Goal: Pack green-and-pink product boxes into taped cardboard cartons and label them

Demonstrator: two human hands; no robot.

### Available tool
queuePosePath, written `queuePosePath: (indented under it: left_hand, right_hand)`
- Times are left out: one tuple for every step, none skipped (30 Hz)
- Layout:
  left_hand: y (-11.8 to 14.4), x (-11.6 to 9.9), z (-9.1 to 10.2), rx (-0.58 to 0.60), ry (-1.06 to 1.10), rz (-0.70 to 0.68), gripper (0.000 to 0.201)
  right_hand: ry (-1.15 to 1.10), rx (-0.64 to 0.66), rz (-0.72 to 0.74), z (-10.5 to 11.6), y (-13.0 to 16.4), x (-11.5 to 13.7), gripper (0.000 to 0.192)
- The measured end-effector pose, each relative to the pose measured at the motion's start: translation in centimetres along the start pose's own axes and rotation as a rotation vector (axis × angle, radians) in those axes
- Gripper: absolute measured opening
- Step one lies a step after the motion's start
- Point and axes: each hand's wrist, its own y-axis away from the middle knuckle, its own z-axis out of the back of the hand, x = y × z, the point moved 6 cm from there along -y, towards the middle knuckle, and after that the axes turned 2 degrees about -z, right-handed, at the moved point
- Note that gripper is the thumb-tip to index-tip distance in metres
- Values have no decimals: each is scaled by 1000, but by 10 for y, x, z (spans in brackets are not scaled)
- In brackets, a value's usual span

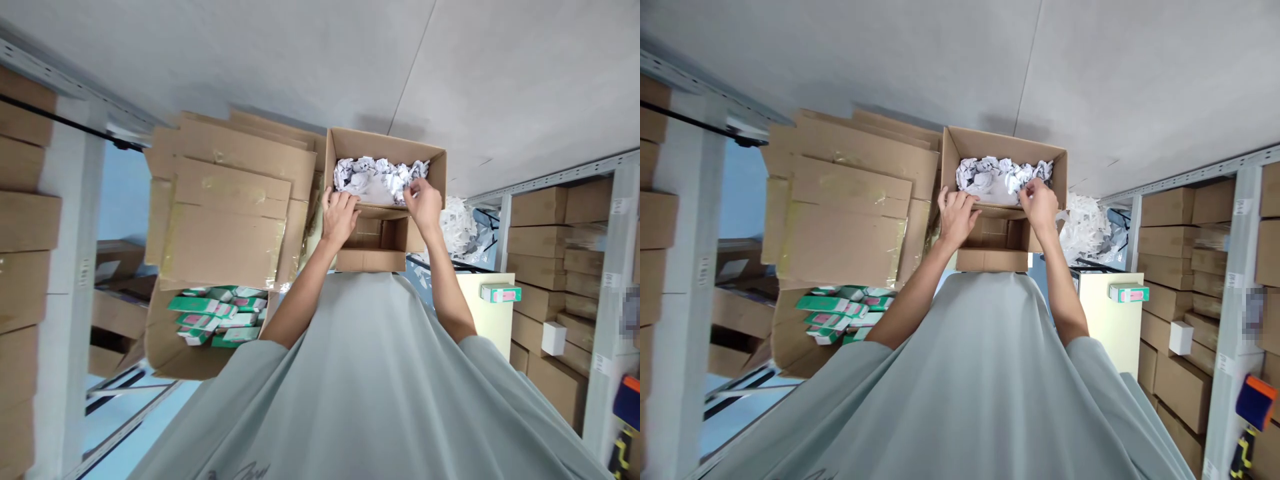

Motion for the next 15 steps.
queuePosePath:
  left_hand:
    - [0, 1, -1, 2, 3, 2, 27]
    - [1, 1, -2, 5, 5, 5, 27]
    - [1, 2, -3, 8, 6, 8, 28]
    - [1, 2, -4, 10, 7, 12, 28]
    - [1, 3, -4, 9, 4, 16, 28]
    - [1, 3, -5, 6, -2, 18, 28]
    - [1, 3, -5, 0, -11, 17, 28]
    - [1, 3, -5, -5, -21, 13, 28]
    - [1, 3, -5, -9, -33, 7, 28]
    - [1, 3, -5, -11, -44, 1, 28]
    - [0, 4, -5, -11, -52, -3, 27]
    - [0, 4, -5, -10, -57, -5, 27]
    - [0, 4, -6, -9, -62, -5, 27]
    - [0, 4, -6, -10, -65, -3, 27]
    - [0, 4, -6, -12, -69, 0, 27]
  right_hand:
    - [-55, -22, 6, 7, 20, -8, 34]
    - [-104, -21, 4, 10, 40, -16, 33]
    - [-144, 5, -5, 7, 57, -23, 31]
    - [-169, 51, -22, 0, 73, -28, 28]
    - [-181, 104, -46, -10, 85, -33, 25]
    - [-178, 156, -70, -22, 95, -35, 22]
    - [-161, 198, -94, -34, 102, -37, 20]
    - [-131, 226, -115, -44, 106, -38, 19]
    - [-94, 242, -131, -53, 107, -38, 19]
    - [-52, 252, -141, -58, 108, -37, 20]
    - [-11, 261, -147, -62, 107, -36, 21]
    - [21, 270, -147, -62, 106, -35, 23]
    - [40, 274, -139, -60, 104, -33, 25]
    - [45, 270, -126, -55, 101, -31, 26]
    - [41, 255, -111, -48, 97, -29, 28]
